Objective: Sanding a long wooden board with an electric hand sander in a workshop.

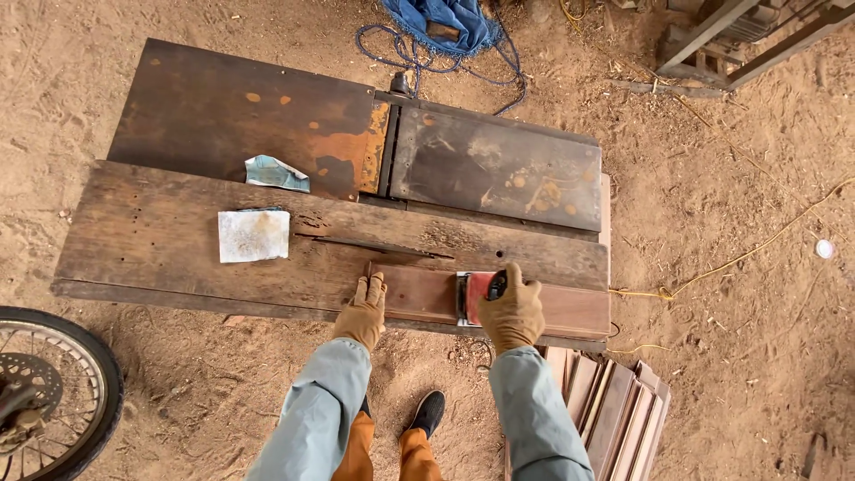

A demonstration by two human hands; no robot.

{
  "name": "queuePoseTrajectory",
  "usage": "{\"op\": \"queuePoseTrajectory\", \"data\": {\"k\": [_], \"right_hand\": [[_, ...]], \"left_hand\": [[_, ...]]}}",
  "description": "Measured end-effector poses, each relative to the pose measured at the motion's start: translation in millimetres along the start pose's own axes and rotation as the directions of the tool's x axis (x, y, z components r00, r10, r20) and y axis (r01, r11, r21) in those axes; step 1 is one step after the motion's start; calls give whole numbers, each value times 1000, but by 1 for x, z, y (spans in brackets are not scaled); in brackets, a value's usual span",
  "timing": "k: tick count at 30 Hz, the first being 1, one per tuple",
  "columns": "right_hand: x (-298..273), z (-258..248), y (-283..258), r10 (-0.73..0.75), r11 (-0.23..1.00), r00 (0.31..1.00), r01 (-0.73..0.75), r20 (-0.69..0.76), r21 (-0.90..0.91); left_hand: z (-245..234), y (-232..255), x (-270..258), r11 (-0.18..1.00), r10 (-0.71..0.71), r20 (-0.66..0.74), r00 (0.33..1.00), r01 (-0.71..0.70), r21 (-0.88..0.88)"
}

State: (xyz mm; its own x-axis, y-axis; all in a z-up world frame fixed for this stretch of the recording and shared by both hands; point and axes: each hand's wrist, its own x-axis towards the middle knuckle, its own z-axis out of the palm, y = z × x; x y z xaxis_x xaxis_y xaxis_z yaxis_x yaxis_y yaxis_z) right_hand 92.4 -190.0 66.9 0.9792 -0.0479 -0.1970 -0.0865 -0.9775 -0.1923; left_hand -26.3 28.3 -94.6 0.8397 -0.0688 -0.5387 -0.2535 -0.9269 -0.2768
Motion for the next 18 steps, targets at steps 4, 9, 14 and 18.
{"op": "queuePoseTrajectory", "data": {"k": [4,9,14,18], "right_hand": [[-9,8,-34,-4,1000,1000,5,-23,16],[-22,5,-73,-37,996,999,34,38,88],[-25,0,-101,-6,995,996,-3,86,100],[-15,-7,-91,-31,998,998,28,56,60]], "left_hand": [[-16,-8,-12,961,74,-93,993,-46,274],[-83,-33,-44,984,105,79,991,-92,-152],[-51,-23,-26,980,181,107,978,-188,62],[-40,-18,-21,990,135,90,987,-139,32]]}}
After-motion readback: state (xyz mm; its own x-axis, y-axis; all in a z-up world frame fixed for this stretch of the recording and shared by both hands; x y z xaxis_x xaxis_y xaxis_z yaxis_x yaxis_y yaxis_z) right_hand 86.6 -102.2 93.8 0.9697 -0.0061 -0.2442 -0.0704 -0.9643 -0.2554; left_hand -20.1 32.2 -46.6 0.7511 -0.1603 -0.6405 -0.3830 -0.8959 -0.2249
